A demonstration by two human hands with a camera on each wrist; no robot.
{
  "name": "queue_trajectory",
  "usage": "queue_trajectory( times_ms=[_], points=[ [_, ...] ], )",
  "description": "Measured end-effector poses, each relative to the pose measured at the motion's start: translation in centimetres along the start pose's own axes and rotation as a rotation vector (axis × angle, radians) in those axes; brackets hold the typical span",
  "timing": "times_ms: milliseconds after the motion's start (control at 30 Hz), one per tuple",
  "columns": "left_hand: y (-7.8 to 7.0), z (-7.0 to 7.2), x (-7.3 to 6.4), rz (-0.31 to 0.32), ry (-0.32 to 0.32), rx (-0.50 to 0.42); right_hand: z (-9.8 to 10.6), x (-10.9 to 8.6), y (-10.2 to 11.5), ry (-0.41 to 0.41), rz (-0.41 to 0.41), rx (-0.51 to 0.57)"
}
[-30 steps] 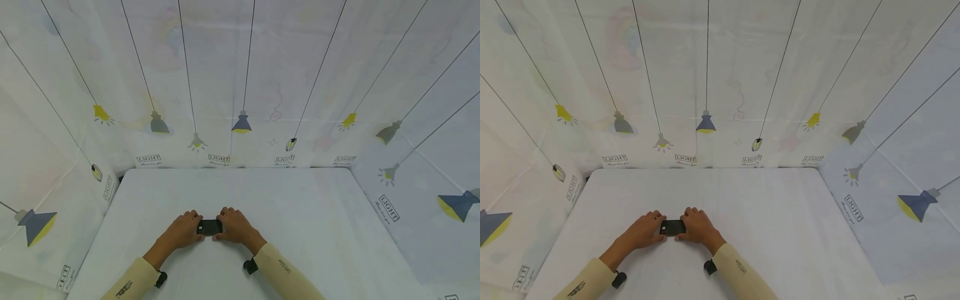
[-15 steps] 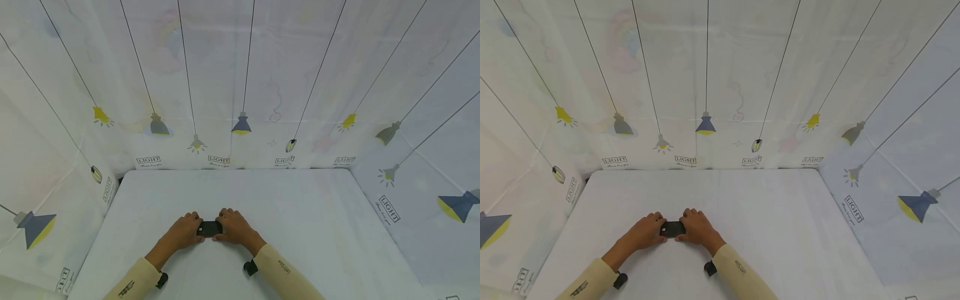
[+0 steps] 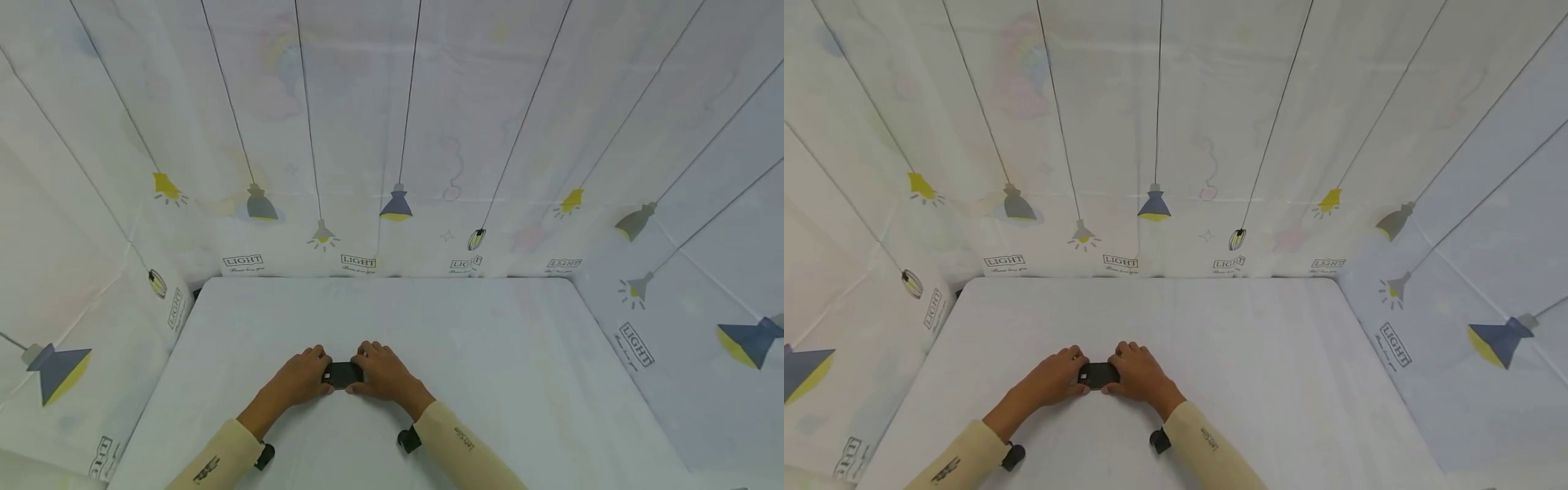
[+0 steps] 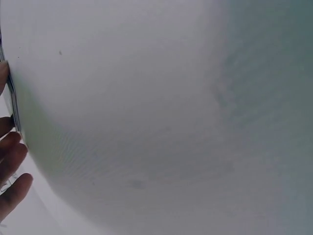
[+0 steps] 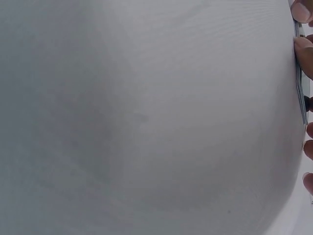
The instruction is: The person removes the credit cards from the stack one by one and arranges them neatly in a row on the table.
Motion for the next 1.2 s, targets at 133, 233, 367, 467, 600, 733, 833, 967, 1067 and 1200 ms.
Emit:
queue_trajectory(
  times_ms=[133, 233, 367, 467, 600, 733, 833, 967, 1067, 1200],
  points=[
    [0.1, -0.1, 0.2, -0.004, 0.000, -0.005, -0.1, 0.0, -0.2, 0.007, -0.010, 0.007],
    [0.1, -0.4, 0.4, -0.008, 0.007, 0.003, -0.2, -0.1, -0.3, 0.025, -0.019, 0.019],
    [0.2, -0.7, 0.5, -0.001, 0.015, 0.005, -0.2, -0.2, -0.2, 0.034, -0.022, 0.033],
    [0.3, -0.9, 0.6, 0.002, 0.021, 0.001, -0.1, -0.1, -0.2, 0.035, -0.021, 0.040],
    [0.2, -0.8, 0.5, -0.001, 0.018, 0.003, 0.0, 0.0, -0.1, 0.035, -0.014, 0.040],
    [0.0, -0.4, 0.3, -0.010, 0.006, 0.022, -0.1, 0.1, -0.1, 0.032, -0.012, 0.035],
    [-0.2, -0.2, 0.1, -0.018, -0.004, 0.041, -0.1, 0.1, -0.1, 0.026, -0.006, 0.036],
    [-0.3, 0.1, -0.1, -0.016, -0.013, 0.055, -0.1, 0.2, 0.0, 0.018, 0.009, 0.031],
    [-0.3, 0.2, -0.1, -0.014, -0.022, 0.053, -0.1, 0.2, 0.1, 0.014, 0.016, 0.021],
    [-0.3, 0.5, -0.1, -0.019, -0.043, 0.054, 0.1, 0.3, 0.2, 0.005, 0.020, 0.019]
  ],
)
Point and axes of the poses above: each hand's wrist, its own x-axis towards the middle knuckle, its own z-axis out of the back of the hand, y = z × x, the point moved 9 cm from there along x, towards the middle knuckle, and after that the axes turned 11 degrees about y, right-handed, at the moved point
